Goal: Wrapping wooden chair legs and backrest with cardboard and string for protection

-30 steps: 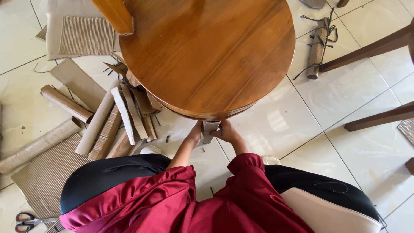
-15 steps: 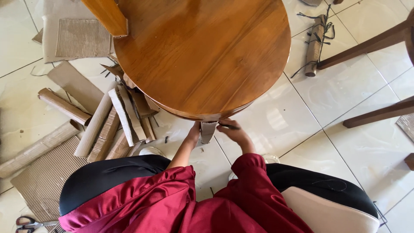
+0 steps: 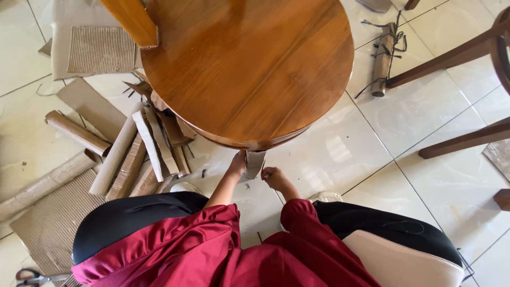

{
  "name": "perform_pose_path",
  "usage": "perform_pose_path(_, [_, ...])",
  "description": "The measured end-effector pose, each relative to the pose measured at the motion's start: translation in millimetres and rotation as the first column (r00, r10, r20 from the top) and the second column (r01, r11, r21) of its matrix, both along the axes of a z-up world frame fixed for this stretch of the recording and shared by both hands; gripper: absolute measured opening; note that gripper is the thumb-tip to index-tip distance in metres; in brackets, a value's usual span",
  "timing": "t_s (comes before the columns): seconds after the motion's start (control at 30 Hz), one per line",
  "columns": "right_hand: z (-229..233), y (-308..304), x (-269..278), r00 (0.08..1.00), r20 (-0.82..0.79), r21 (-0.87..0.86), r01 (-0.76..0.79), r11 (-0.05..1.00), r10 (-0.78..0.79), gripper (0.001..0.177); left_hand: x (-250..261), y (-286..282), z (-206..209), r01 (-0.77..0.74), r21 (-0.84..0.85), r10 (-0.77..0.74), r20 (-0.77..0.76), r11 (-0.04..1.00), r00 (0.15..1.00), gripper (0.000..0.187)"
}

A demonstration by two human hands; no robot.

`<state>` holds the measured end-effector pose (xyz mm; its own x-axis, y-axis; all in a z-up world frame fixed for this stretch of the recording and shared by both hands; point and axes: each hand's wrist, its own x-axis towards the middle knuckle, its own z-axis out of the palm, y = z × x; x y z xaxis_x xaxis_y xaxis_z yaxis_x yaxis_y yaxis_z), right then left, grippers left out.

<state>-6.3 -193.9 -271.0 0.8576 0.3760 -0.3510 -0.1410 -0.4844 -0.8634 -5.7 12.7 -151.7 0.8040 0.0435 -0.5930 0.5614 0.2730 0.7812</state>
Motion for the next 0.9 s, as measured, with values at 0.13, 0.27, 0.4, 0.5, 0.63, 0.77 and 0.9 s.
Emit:
perform_pose_path(0.13, [129.6,31.0,5.4,0.897,-0.108,-0.464,-0.426,0.777,0.428,0.016,-3.9,10.7,-13.2,0.157,0.303,-0.162,-0.01,0.94,0.987,0.079])
perform_pose_path(0.27, [110.6,64.4,-8.2,0.896,-0.106,-0.638,-0.395,0.661,0.432,0.023,-1.2,13.0,-14.7,0.176,0.395,-0.208,0.04,0.902,0.977,0.078])
perform_pose_path(0.4, [109.3,87.0,-22.9,0.919,0.106,-0.674,-0.214,0.707,0.379,0.02,-4.9,14.2,-0.8,0.186,0.448,-0.225,0.036,0.875,0.974,0.08])
perform_pose_path(0.5, [106.0,86.1,-31.1,0.939,0.186,-0.652,-0.103,0.751,0.29,0.021,-5.4,10.0,14.4,0.17,0.466,-0.218,0.053,0.868,0.974,0.076])
perform_pose_path(0.63, [132.5,81.0,-48.2,0.909,0.416,-0.446,0.188,0.875,0.017,0.017,-12.1,-5.7,46.3,0.115,0.441,-0.156,0.058,0.89,0.986,0.068])
perform_pose_path(0.77, [172.4,81.9,-59.4,0.854,0.357,-0.099,0.438,0.894,-0.379,0.01,-10.2,-8.1,30.0,0.071,0.43,-0.113,0.073,0.9,0.991,0.068])
perform_pose_path(0.9, [196.3,94.4,-63.9,0.784,0.314,0.17,0.509,0.844,-0.536,0.019,-9.8,-7.4,38.4,0.117,0.414,-0.148,0.043,0.903,0.988,0.071])
